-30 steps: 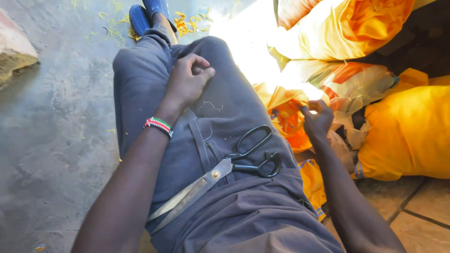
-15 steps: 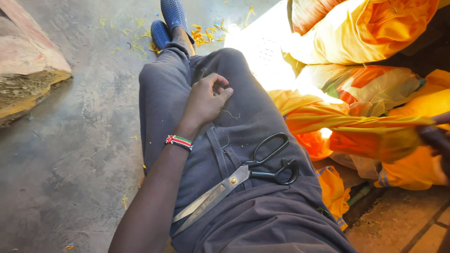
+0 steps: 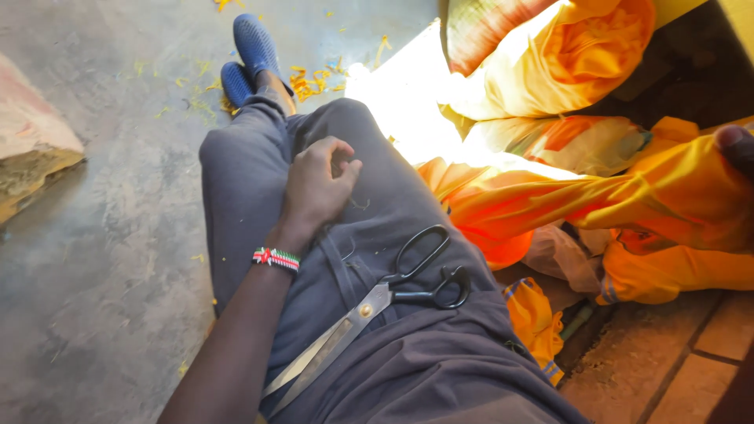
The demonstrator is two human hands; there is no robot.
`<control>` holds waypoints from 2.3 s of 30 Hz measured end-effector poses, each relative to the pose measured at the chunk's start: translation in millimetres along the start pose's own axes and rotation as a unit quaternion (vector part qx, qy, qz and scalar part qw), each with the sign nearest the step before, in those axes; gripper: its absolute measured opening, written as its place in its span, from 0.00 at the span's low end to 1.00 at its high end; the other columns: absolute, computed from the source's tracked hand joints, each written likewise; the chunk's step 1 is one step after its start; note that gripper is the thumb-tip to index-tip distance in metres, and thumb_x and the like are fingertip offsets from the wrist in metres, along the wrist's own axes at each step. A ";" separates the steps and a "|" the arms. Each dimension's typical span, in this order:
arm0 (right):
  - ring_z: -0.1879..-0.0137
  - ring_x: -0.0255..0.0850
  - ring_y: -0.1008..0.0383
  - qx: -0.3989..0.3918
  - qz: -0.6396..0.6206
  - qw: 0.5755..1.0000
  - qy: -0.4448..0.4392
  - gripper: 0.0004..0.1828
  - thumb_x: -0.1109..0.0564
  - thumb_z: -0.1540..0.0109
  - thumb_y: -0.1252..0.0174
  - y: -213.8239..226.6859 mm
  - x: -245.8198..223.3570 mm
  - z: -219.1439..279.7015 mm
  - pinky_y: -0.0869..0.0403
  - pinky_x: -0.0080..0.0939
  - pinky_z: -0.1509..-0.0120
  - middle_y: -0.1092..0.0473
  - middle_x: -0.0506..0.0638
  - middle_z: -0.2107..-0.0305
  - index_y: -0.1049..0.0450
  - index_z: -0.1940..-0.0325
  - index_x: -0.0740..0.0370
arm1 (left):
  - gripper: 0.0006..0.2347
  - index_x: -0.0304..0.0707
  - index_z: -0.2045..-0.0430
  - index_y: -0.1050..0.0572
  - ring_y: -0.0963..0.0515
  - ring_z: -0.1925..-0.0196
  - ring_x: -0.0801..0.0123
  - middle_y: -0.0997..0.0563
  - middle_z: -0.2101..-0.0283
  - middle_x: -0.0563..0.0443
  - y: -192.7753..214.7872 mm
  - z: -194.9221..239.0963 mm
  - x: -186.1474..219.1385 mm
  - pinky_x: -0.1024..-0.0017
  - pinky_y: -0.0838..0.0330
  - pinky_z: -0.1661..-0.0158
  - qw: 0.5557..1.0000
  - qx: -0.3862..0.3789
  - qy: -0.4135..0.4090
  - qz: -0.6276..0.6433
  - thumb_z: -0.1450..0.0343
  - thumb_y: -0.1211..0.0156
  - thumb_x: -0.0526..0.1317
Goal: Cutting and trimming yellow fabric using large tailor scissors while sitting on the floor
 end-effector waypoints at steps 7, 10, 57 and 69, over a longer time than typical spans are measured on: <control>0.62 0.42 0.41 -0.059 0.078 0.968 0.233 0.12 0.66 0.35 0.35 -163.7 -268.4 -6.4 0.37 0.39 0.53 0.37 0.56 0.65 0.32 0.58 0.76 | 0.43 0.35 0.34 0.42 0.22 0.39 0.49 0.26 0.37 0.38 -67.5 36.7 159.0 0.59 0.25 0.40 0.922 -0.129 -0.299 0.209 0.42 0.22 0.44; 0.67 0.39 0.33 -0.140 0.056 0.938 0.310 0.13 0.65 0.41 0.31 -219.5 -351.7 0.4 0.33 0.36 0.59 0.28 0.53 0.68 0.29 0.60 0.72 | 0.21 0.33 0.36 0.38 0.28 0.33 0.59 0.30 0.35 0.41 -96.4 14.7 133.5 0.63 0.32 0.33 0.854 -0.141 -0.178 0.468 0.26 0.47 0.31; 0.70 0.38 0.24 -0.431 -0.192 0.881 -0.011 0.10 0.63 0.39 0.36 -427.1 -192.8 -5.0 0.23 0.36 0.67 0.25 0.55 0.74 0.24 0.55 0.70 | 0.10 0.40 0.77 0.36 0.21 0.70 0.67 0.26 0.74 0.49 113.6 175.0 -106.9 0.73 0.24 0.65 0.709 0.536 0.186 0.419 0.37 0.43 0.25; 0.60 0.26 0.11 -0.575 0.273 0.763 0.110 0.23 0.48 0.58 0.21 -319.0 -166.5 23.3 0.16 0.30 0.52 0.10 0.25 0.65 0.13 0.59 0.37 | 0.20 0.40 0.49 0.31 0.21 0.55 0.57 0.22 0.54 0.44 124.5 162.7 -84.0 0.62 0.27 0.55 0.897 0.396 0.196 0.008 0.36 0.34 0.33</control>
Point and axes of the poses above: each hand's wrist, its own z-axis away from the middle knuckle, its own y-axis out of the back of the hand, x = y × z, the point moved 7 cm from there along -z, towards the middle knuckle
